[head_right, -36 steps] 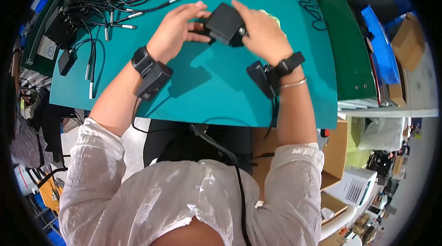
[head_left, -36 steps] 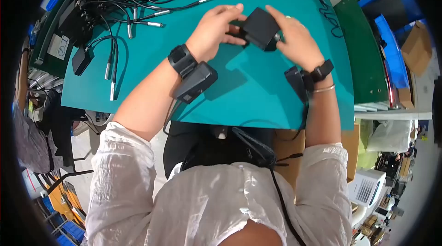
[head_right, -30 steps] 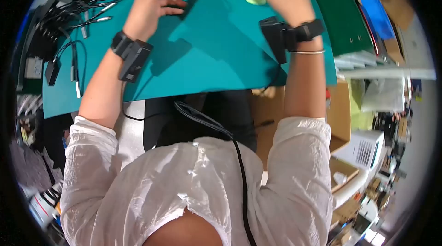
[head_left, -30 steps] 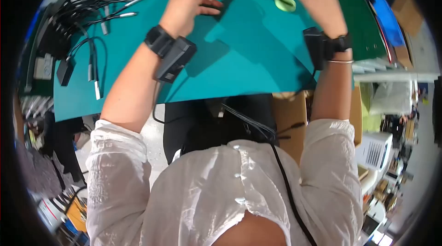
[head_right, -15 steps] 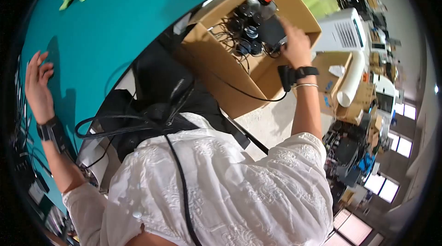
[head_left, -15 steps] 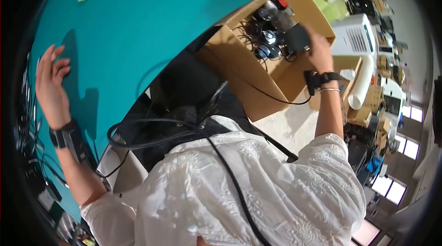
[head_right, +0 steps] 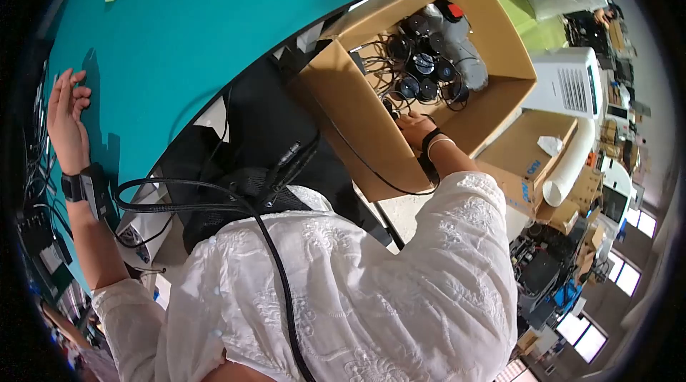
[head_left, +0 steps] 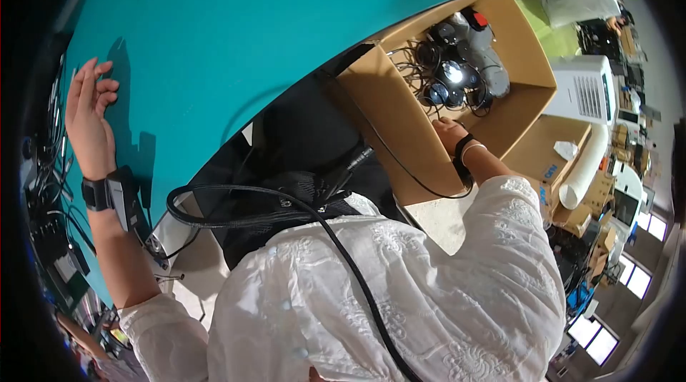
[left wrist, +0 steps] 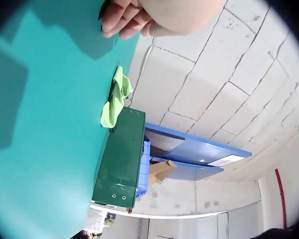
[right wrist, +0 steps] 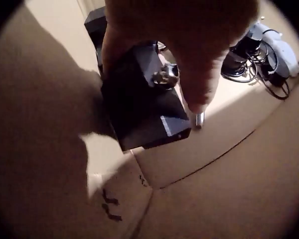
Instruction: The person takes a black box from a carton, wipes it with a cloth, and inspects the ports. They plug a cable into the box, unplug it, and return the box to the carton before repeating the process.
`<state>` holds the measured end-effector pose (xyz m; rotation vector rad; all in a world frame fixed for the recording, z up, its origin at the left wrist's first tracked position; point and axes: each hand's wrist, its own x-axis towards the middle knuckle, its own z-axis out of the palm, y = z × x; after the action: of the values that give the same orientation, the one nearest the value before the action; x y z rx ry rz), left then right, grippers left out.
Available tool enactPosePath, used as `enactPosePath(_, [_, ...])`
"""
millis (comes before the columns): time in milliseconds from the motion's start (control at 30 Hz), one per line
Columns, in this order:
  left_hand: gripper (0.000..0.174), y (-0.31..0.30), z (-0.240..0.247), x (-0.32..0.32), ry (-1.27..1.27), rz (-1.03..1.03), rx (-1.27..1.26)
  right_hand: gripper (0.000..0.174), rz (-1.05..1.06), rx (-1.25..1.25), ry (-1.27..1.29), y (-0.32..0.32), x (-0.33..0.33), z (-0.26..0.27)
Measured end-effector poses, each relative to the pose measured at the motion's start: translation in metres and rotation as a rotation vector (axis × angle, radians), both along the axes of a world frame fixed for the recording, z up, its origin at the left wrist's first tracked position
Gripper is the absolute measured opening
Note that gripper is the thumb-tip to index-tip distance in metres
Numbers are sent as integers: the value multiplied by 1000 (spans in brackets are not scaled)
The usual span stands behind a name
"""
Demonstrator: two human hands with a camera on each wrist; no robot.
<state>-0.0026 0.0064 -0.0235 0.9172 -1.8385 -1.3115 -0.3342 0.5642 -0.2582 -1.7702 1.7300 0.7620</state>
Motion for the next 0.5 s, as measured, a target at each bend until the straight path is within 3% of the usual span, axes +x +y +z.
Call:
enactPosePath(67, [28,3,2,-3,-16,12,-7,31,-184,-42,-42,5,1,-16])
enactPosePath(167, [28,-1,0,-4,-21,0,-8,31,-229,-31,-60,15,-4,-44])
enactPosePath(233, [27,-3,-1,-3,-12,-5,16,33,-256,4,-83,11,-1,-35])
enactPosePath(300, [27,-2,-1,-4,-16,18,1,34,-370,-282,-157,18,4,-29])
enactPosePath(367, [28,3,0,-3,2,16,-4,39,-265,-254,-218,4,4,-4])
enactPosePath(400, [28,7,1,-3,31,-2,9,38,-457,-278,-230,16,-10,-29])
enactPosePath(433, [28,9,3,-3,57,-7,10,37,-354,-302,-121,-15,-1,22])
enactPosePath(467, [27,7,2,0,89,-46,50,36,-869,-321,-228,-28,-10,34])
enactPosePath(500, [26,5,3,5,122,-78,81,38,-670,-488,-148,-30,-25,43])
